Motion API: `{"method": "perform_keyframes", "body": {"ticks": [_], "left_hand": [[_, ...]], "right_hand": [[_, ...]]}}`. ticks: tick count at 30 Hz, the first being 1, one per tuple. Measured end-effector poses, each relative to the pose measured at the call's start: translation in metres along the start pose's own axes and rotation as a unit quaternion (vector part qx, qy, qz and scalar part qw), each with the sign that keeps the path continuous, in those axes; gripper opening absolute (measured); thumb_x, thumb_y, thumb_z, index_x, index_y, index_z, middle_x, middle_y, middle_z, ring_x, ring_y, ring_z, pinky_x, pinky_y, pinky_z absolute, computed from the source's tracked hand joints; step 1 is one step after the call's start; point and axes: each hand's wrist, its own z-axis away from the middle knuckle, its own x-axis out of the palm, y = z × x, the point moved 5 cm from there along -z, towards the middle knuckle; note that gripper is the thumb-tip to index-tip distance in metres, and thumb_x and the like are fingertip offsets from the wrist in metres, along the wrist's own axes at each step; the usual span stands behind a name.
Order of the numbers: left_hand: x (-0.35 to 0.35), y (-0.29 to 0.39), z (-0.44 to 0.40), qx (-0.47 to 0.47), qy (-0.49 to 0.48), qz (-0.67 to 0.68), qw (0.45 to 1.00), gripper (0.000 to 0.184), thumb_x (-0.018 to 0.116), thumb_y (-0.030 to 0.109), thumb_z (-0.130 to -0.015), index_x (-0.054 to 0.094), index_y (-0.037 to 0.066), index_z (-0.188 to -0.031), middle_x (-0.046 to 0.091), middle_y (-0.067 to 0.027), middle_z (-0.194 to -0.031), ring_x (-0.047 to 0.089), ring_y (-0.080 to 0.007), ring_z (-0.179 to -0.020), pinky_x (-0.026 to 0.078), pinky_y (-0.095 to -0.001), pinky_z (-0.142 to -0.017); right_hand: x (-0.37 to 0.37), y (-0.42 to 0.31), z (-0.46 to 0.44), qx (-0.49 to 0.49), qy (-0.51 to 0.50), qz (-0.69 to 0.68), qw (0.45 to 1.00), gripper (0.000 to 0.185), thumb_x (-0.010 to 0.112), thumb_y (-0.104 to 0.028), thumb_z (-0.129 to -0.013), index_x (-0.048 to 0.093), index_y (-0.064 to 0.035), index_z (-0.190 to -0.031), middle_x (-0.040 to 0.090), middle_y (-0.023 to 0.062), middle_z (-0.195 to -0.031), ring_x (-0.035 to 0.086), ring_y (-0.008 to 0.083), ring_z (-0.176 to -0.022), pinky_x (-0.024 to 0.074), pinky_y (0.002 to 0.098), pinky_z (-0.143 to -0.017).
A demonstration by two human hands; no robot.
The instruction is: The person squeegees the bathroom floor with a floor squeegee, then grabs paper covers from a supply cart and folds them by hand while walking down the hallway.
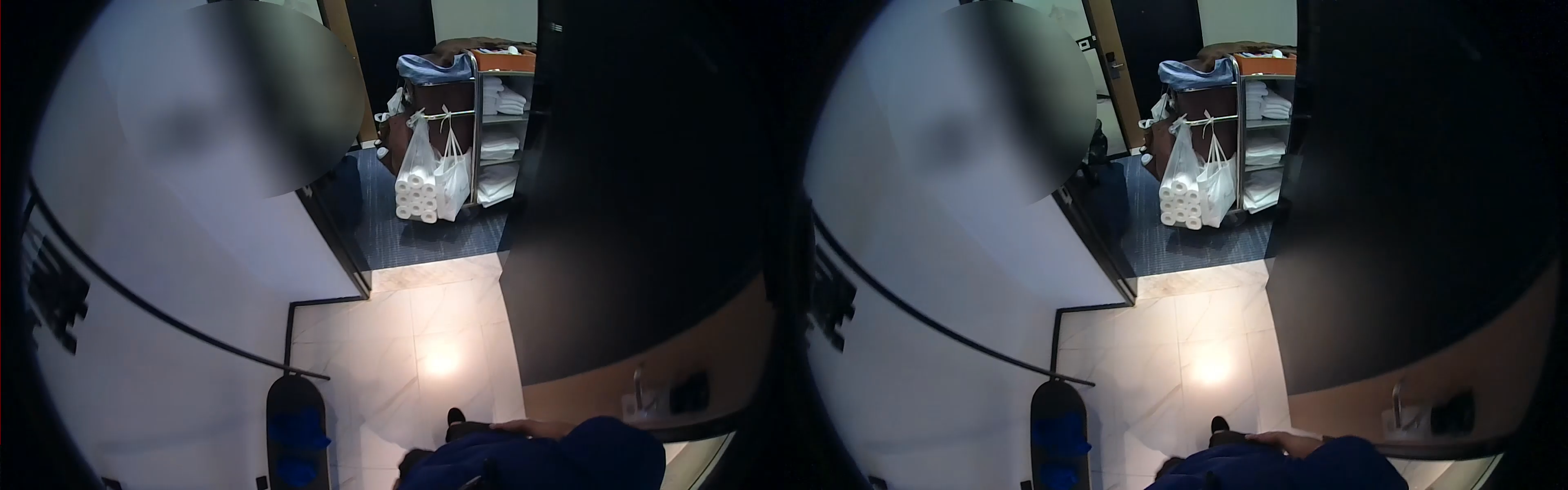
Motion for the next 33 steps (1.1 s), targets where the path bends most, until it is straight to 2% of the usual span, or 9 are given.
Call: {"method": "perform_keyframes", "body": {"ticks": [3,8,15,19,20,21,23,26,33], "left_hand": [[0.028,0.06,-0.031,-0.02,-0.032,-0.029,0.999,0.06,0.065,0.05,-0.078,0.061,0.001,-0.113,0.064,-0.0188,-0.106,0.063,-0.0283,-0.09,0.05,-0.0436,-0.076],[0.075,0.213,-0.108,-0.06,0.03,-0.311,0.948,0.068,0.064,0.052,-0.078,0.057,-0.003,-0.119,0.061,-0.0204,-0.115,0.059,-0.0306,-0.104,0.047,-0.041,-0.086],[0.228,0.499,-0.27,0.227,-0.038,-0.621,0.75,0.08,0.055,0.061,-0.078,0.055,-0.009,-0.117,0.054,-0.0308,-0.12,0.05,-0.0388,-0.118,0.042,-0.0419,-0.097],[0.363,0.667,-0.245,0.356,-0.05,-0.597,0.717,0.059,0.06,0.048,-0.078,0.058,-0.001,-0.111,0.059,-0.0217,-0.113,0.056,-0.0354,-0.107,0.045,-0.0411,-0.091],[0.397,0.695,-0.25,0.374,-0.071,-0.575,0.724,0.055,0.061,0.046,-0.078,0.059,0.0,-0.108,0.06,-0.0215,-0.111,0.057,-0.0351,-0.105,0.045,-0.0412,-0.089],[0.429,0.723,-0.242,0.394,-0.069,-0.563,0.723,0.052,0.061,0.044,-0.078,0.06,0.0,-0.106,0.061,-0.021,-0.108,0.057,-0.0348,-0.103,0.045,-0.0409,-0.089],[0.486,0.769,-0.23,0.422,-0.066,-0.541,0.724,0.048,0.063,0.04,-0.078,0.061,0.0,-0.104,0.062,-0.02,-0.105,0.058,-0.0341,-0.101,0.046,-0.0408,-0.087],[0.56,0.808,-0.232,0.47,-0.07,-0.522,0.708,0.044,0.063,0.036,-0.078,0.061,0.001,-0.105,0.062,-0.018,-0.105,0.058,-0.0331,-0.101,0.046,-0.0412,-0.087],[0.723,0.854,-0.212,0.632,-0.086,-0.41,0.652,0.046,0.064,0.012,-0.074,0.051,0.005,-0.117,0.048,-0.016,-0.126,0.05,-0.0364,-0.11,0.043,-0.0428,-0.092]], "right_hand": [[-0.056,0.011,-0.103,-0.031,0.001,0.027,0.999,0.086,0.047,-0.074,-0.078,0.046,-0.009,-0.135,0.049,0.0154,-0.133,0.047,0.0299,-0.122,0.0346,0.0457,-0.102],[-0.094,-0.106,-0.04,0.043,-0.026,-0.062,0.997,0.089,0.048,-0.074,-0.076,0.044,-0.0078,-0.136,0.048,0.0168,-0.134,0.044,0.0308,-0.125,0.0343,0.0478,-0.102],[-0.192,-0.3,-0.036,-0.037,0.04,-0.116,0.992,0.09,0.051,-0.073,-0.076,0.044,-0.0063,-0.136,0.046,0.0185,-0.135,0.043,0.0317,-0.126,0.036,0.0489,-0.101],[-0.242,-0.411,-0.003,-0.219,0.035,-0.152,0.963,0.091,0.052,-0.073,-0.076,0.044,-0.0054,-0.136,0.046,0.0195,-0.135,0.043,0.0322,-0.126,0.037,0.0495,-0.1],[-0.259,-0.437,0.012,-0.212,0.057,-0.146,0.965,0.091,0.052,-0.073,-0.075,0.044,-0.0052,-0.136,0.046,0.0198,-0.135,0.043,0.0323,-0.126,0.0373,0.0497,-0.1],[-0.276,-0.472,0.03,-0.016,0.161,-0.099,0.982,0.089,0.061,-0.066,-0.074,0.045,-0.0009,-0.133,0.046,0.0227,-0.134,0.044,0.0348,-0.125,0.0429,0.0516,-0.093],[-0.335,-0.499,0.012,-0.079,0.231,-0.008,0.97,0.082,0.07,-0.058,-0.071,0.053,0.0016,-0.124,0.059,0.0215,-0.117,0.057,0.0317,-0.11,0.0487,0.0442,-0.087],[-0.435,-0.554,-0.029,-0.194,0.389,0.186,0.881,0.063,0.071,-0.049,-0.074,0.062,0.0004,-0.112,0.067,0.018,-0.097,0.064,0.0255,-0.094,0.0495,0.0344,-0.083],[-0.594,-0.849,0.097,-0.41,0.467,0.308,0.721,0.044,0.064,-0.019,-0.075,0.056,-0.0005,-0.115,0.057,0.018,-0.115,0.052,0.0345,-0.113,0.0401,0.0418,-0.096]]}}
